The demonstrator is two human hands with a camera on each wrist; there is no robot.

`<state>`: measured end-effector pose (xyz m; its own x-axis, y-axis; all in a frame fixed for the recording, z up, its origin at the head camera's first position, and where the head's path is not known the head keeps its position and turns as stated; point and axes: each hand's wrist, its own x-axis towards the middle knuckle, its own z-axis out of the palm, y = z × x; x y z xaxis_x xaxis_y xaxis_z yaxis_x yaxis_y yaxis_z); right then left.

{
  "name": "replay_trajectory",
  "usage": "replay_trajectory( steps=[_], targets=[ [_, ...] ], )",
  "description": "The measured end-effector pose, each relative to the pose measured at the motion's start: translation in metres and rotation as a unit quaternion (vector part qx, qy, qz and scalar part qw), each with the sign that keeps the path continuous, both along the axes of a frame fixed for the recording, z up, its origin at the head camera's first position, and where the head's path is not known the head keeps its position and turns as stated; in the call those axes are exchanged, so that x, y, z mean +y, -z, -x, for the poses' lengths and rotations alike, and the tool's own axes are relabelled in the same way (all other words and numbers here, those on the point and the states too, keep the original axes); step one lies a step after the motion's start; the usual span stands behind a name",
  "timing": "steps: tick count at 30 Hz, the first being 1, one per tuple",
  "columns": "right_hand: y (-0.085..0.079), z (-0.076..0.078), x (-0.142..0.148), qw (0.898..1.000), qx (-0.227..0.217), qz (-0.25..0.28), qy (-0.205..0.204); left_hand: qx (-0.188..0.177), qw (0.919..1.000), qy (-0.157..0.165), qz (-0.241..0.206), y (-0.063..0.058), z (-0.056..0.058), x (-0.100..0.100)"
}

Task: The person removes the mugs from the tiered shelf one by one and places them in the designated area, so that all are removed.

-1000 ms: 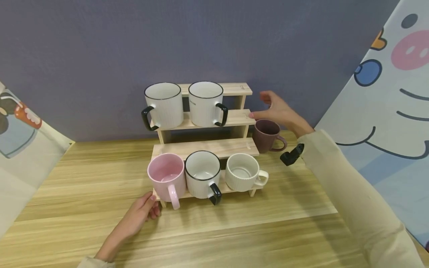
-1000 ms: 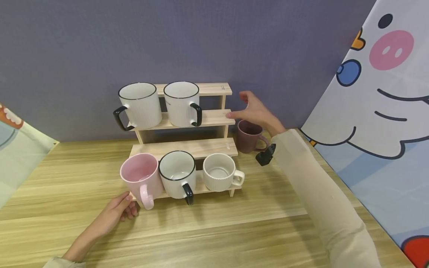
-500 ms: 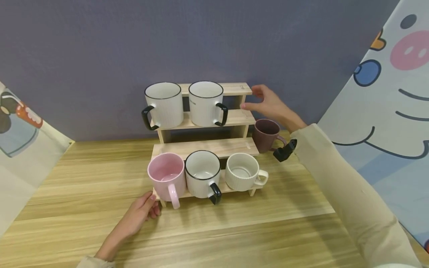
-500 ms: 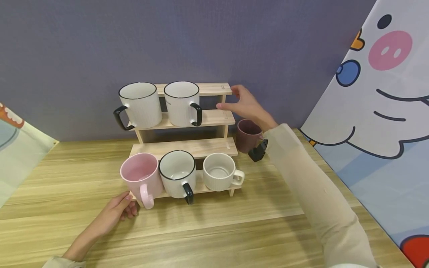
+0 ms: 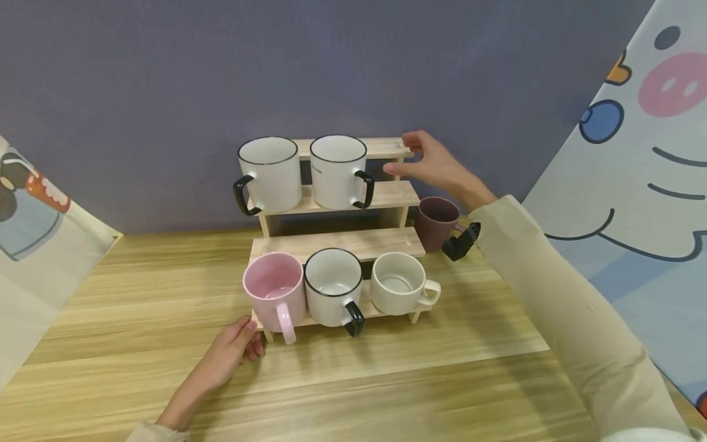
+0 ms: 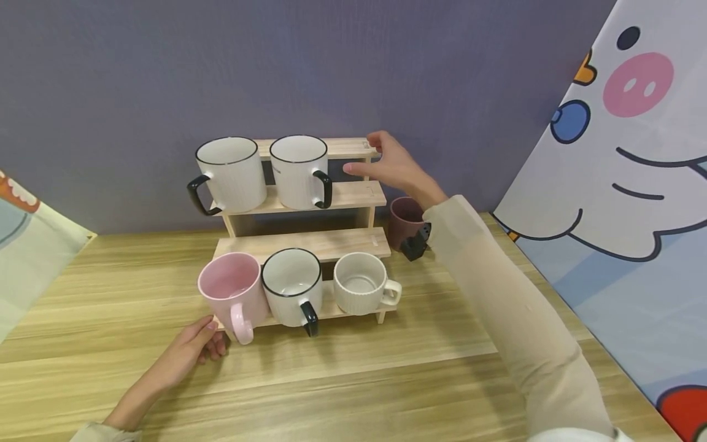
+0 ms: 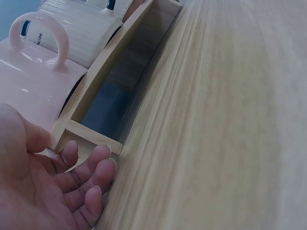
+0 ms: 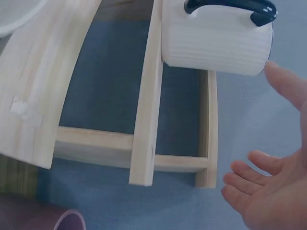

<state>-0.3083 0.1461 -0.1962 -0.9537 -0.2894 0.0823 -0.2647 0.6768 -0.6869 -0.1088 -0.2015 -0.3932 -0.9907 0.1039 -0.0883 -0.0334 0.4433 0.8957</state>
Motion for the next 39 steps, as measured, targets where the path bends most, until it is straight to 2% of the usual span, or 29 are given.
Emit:
replay_trajectory(
  steps=[9,28,35,39],
  targets=[
    [-0.005,-0.001,-0.018,0.999,0.001,0.017,-0.032,-0.006,1.0000,-0.002,0.001,0.000,0.000,0.000],
    [-0.008,-0.002,-0.054,0.998,0.002,0.038,-0.052,-0.012,0.9999,0.001,0.006,0.002,0.001,-0.001],
    [-0.006,-0.004,-0.064,0.995,-0.011,0.068,-0.067,-0.001,1.0000,0.007,0.003,0.003,0.001,-0.001],
    [-0.007,-0.005,-0.069,0.996,-0.019,0.063,-0.065,-0.006,1.0000,0.005,-0.001,0.002,0.002,0.000]
  ],
)
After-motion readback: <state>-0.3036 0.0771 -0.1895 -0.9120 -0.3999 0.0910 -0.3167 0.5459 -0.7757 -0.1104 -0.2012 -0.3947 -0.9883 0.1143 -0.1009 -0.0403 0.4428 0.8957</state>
